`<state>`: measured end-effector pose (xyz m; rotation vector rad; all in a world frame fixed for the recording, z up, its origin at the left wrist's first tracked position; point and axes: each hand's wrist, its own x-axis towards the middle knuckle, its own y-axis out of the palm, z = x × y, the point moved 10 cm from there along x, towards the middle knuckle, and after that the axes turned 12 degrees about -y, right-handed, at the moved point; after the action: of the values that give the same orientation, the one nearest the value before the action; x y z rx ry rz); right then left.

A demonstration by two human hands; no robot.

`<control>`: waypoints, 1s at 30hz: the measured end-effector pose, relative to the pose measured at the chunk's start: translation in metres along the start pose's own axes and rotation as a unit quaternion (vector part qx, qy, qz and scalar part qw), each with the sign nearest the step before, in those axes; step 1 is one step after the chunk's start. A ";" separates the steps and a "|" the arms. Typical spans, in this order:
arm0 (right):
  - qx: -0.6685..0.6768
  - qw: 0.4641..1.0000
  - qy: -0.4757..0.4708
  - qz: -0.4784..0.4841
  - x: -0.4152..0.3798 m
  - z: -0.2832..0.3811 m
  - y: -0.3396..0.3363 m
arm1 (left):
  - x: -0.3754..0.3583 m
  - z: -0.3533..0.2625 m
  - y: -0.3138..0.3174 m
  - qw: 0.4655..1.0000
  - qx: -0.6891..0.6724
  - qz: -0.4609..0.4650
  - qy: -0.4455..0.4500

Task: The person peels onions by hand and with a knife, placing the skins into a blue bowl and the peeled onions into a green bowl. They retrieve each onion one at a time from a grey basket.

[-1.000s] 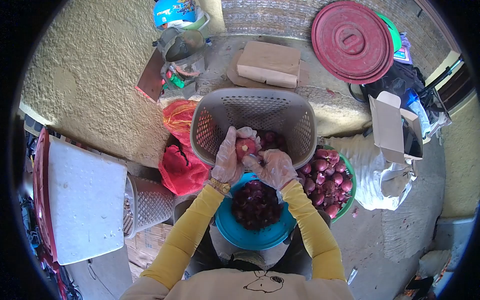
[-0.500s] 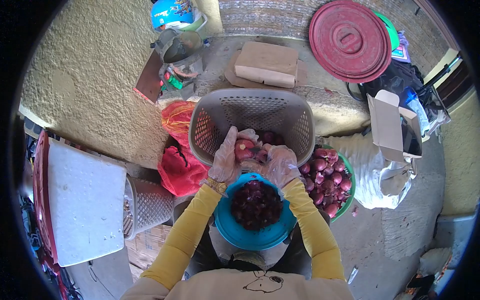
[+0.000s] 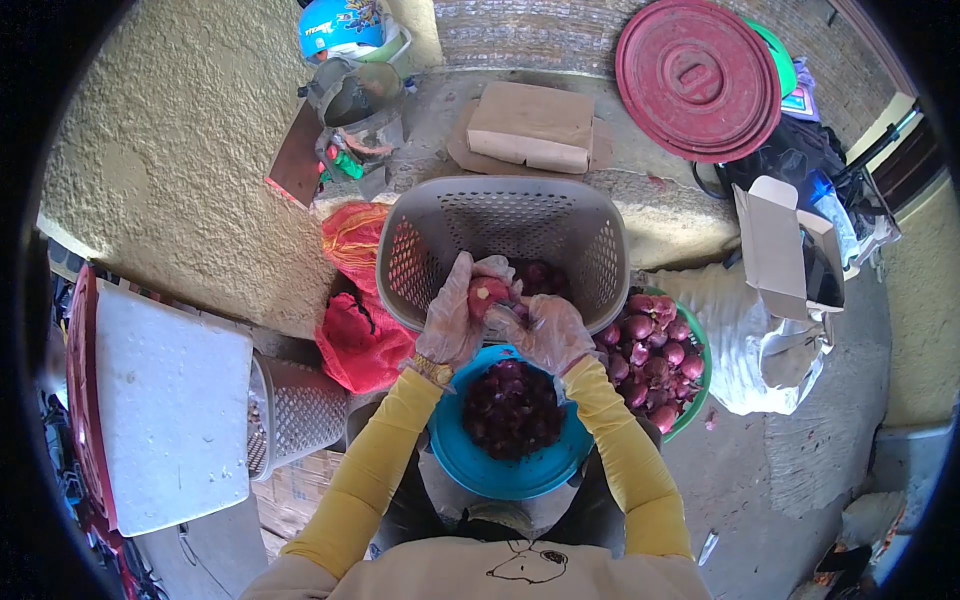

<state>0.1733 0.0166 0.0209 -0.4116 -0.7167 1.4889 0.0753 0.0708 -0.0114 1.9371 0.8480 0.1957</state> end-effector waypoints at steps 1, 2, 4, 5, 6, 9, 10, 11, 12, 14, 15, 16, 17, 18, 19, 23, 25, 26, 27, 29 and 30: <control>0.028 1.000 0.007 0.004 -0.001 -0.003 0.005 | 0.000 -0.002 -0.002 1.000 -0.002 -0.011 0.013; 0.057 0.998 0.014 0.008 -0.001 -0.005 0.009 | -0.001 -0.004 -0.003 0.999 -0.004 -0.022 0.026; 0.008 0.999 -0.040 0.036 0.001 0.006 0.008 | -0.002 -0.002 -0.004 0.999 -0.034 -0.029 0.009; -0.041 0.993 -0.095 0.064 0.002 0.017 0.011 | -0.002 0.001 -0.005 0.997 -0.064 -0.037 -0.008; -0.041 0.993 -0.094 0.064 0.001 0.016 0.011 | -0.003 -0.001 -0.004 0.997 -0.063 -0.036 -0.009; -0.058 0.994 -0.085 0.039 0.000 0.017 0.003 | -0.004 -0.003 -0.007 0.997 -0.053 -0.051 -0.013; -0.077 0.996 -0.049 0.023 0.001 0.018 -0.007 | -0.003 -0.004 -0.008 0.998 -0.039 -0.052 -0.004; -0.096 0.995 -0.011 0.007 0.001 0.015 -0.015 | -0.003 -0.005 -0.009 0.998 -0.025 -0.053 0.005; -0.096 0.995 -0.011 0.006 0.002 0.012 -0.016 | -0.003 -0.005 -0.008 0.998 -0.025 -0.052 0.004; -0.107 0.994 0.023 0.012 0.002 0.000 -0.014 | -0.004 -0.007 -0.003 0.999 -0.007 -0.036 0.012; -0.107 0.994 0.024 0.012 0.001 0.001 -0.015 | -0.004 -0.007 -0.003 0.999 -0.007 -0.036 0.011; -0.099 0.995 0.005 -0.006 0.000 0.006 -0.018 | -0.004 -0.005 -0.003 0.999 -0.005 -0.036 0.003; -0.090 0.996 -0.013 -0.024 0.000 0.011 -0.020 | -0.004 -0.003 -0.004 0.999 -0.002 -0.036 -0.005; -0.090 0.996 -0.013 -0.025 0.001 0.010 -0.020 | -0.003 -0.002 -0.007 0.999 -0.002 -0.036 -0.004; -0.109 0.994 -0.011 -0.016 0.001 0.006 -0.018 | -0.001 0.000 -0.011 0.999 -0.007 -0.043 -0.006; -0.099 0.995 0.008 0.007 0.002 0.006 -0.016 | 0.000 0.005 -0.014 0.999 -0.020 -0.038 -0.023; -0.087 0.996 0.006 0.003 0.001 0.004 -0.015 | 0.000 0.004 -0.013 0.999 -0.017 -0.032 -0.023; -0.075 0.997 0.003 0.000 0.001 0.004 -0.014 | 0.000 0.004 -0.012 0.999 -0.015 -0.025 -0.022; -0.074 0.997 0.003 0.000 0.001 0.005 -0.014 | 0.000 0.004 -0.012 0.999 -0.015 -0.025 -0.022; -0.067 0.998 -0.002 -0.012 0.001 0.009 -0.017 | 0.000 0.004 -0.012 0.999 -0.020 -0.036 -0.025; -0.067 0.998 -0.002 -0.012 0.001 0.008 -0.016 | 0.000 0.005 -0.013 0.999 -0.020 -0.036 -0.025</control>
<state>0.1802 0.0152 0.0376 -0.4990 -0.8247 1.4236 0.0721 0.0707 -0.0250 1.8635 0.8734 0.1201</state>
